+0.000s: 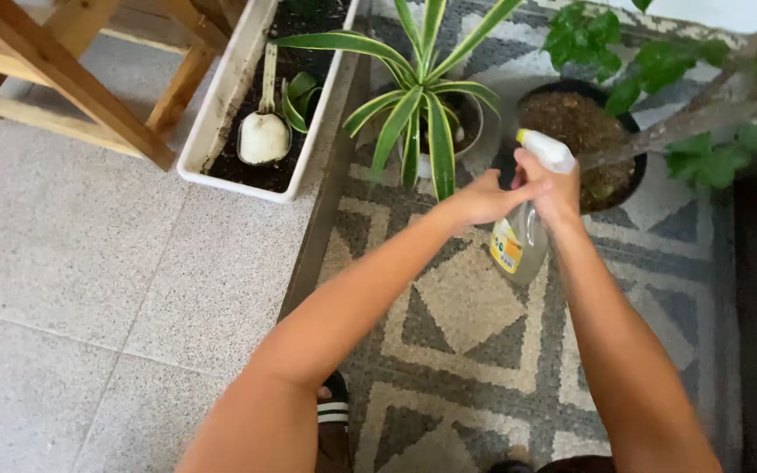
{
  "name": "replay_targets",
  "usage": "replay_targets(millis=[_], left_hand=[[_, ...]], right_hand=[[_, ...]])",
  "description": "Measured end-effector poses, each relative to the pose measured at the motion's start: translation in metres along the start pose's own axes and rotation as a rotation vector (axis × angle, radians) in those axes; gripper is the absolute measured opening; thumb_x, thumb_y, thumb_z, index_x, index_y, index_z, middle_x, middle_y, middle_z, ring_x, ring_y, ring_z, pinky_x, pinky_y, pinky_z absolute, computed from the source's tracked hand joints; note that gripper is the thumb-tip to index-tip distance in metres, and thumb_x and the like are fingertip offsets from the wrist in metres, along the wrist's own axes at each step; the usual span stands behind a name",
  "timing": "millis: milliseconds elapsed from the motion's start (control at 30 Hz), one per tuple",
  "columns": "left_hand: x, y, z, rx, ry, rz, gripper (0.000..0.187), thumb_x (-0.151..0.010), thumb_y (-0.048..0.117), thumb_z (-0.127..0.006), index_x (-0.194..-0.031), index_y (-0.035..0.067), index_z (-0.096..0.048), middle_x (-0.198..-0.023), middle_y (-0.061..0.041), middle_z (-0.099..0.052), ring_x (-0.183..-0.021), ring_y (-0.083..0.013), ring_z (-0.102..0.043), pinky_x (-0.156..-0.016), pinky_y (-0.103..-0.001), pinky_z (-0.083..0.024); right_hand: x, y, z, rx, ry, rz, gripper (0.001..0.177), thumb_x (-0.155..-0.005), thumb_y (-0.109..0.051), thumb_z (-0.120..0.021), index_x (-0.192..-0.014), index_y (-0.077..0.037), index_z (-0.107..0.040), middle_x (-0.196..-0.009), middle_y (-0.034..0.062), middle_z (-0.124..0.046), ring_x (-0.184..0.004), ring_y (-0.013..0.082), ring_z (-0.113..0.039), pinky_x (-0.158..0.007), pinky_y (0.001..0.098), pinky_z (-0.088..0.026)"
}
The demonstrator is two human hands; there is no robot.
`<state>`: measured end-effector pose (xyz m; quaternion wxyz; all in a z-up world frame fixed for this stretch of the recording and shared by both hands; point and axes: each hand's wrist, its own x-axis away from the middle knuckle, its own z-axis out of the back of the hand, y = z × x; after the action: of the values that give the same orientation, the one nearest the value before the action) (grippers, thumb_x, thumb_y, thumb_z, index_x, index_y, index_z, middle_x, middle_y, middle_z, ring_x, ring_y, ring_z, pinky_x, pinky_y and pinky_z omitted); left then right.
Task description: The person kneels on a patterned rug and uses a spray bottle to mist the leaves and soil of two potted plants. They alternate between the plants, spraying each one multiple times while occasionally touching the leaves.
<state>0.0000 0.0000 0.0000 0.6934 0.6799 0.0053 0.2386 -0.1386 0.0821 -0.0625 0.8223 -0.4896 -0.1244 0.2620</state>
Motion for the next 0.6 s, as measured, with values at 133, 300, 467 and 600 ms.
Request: replay_targets(millis=[133, 300, 467, 600], left_hand=[[-0.009, -0.012, 0.001, 0.047, 0.041, 0.075, 0.127, -0.062, 0.079, -0.065, -0.151, -0.007, -0.039, -0.151, -0.027, -0.052, -0.142, -0.0348, -0.050, -0.118, -0.045, -0.043], [-0.037, -0.021, -0.012, 0.113, 0.064, 0.140, 0.145, -0.054, 0.085, -0.064, -0.158, -0.004, -0.017, -0.158, -0.028, -0.039, -0.147, -0.0340, -0.041, -0.121, -0.046, -0.038], [-0.019, -0.012, -0.012, 0.384, 0.117, 0.099, 0.147, -0.062, 0.079, -0.069, -0.159, -0.005, 0.001, -0.164, -0.026, -0.024, -0.154, -0.0341, -0.029, -0.126, -0.046, -0.029], [-0.054, -0.016, -0.039, 0.389, 0.145, 0.078, 0.138, -0.075, 0.080, -0.067, -0.160, 0.000, 0.006, -0.163, -0.028, -0.021, -0.155, -0.0379, -0.025, -0.125, -0.058, -0.024]], right_hand=[[-0.003, -0.008, -0.006, -0.031, -0.046, 0.019, 0.027, -0.095, -0.042, -0.076, -0.084, -0.017, -0.078, -0.078, 0.0051, -0.075, -0.066, 0.0143, -0.065, -0.068, 0.0296, -0.051], [0.005, -0.012, -0.007, -0.047, -0.008, 0.023, 0.024, -0.096, -0.030, -0.080, -0.090, -0.008, -0.073, -0.081, 0.0075, -0.070, -0.074, 0.0190, -0.061, -0.077, 0.0346, -0.050], [-0.062, 0.065, 0.007, 0.268, -0.114, 0.061, 0.032, -0.098, -0.041, -0.070, -0.100, -0.011, -0.080, -0.101, 0.0205, -0.075, -0.100, 0.0292, -0.069, -0.105, 0.0407, -0.047], [-0.063, 0.072, 0.041, 0.470, -0.040, 0.087, 0.035, -0.096, -0.049, -0.066, -0.091, -0.018, -0.081, -0.094, 0.0130, -0.077, -0.097, 0.0236, -0.070, -0.104, 0.0344, -0.045]])
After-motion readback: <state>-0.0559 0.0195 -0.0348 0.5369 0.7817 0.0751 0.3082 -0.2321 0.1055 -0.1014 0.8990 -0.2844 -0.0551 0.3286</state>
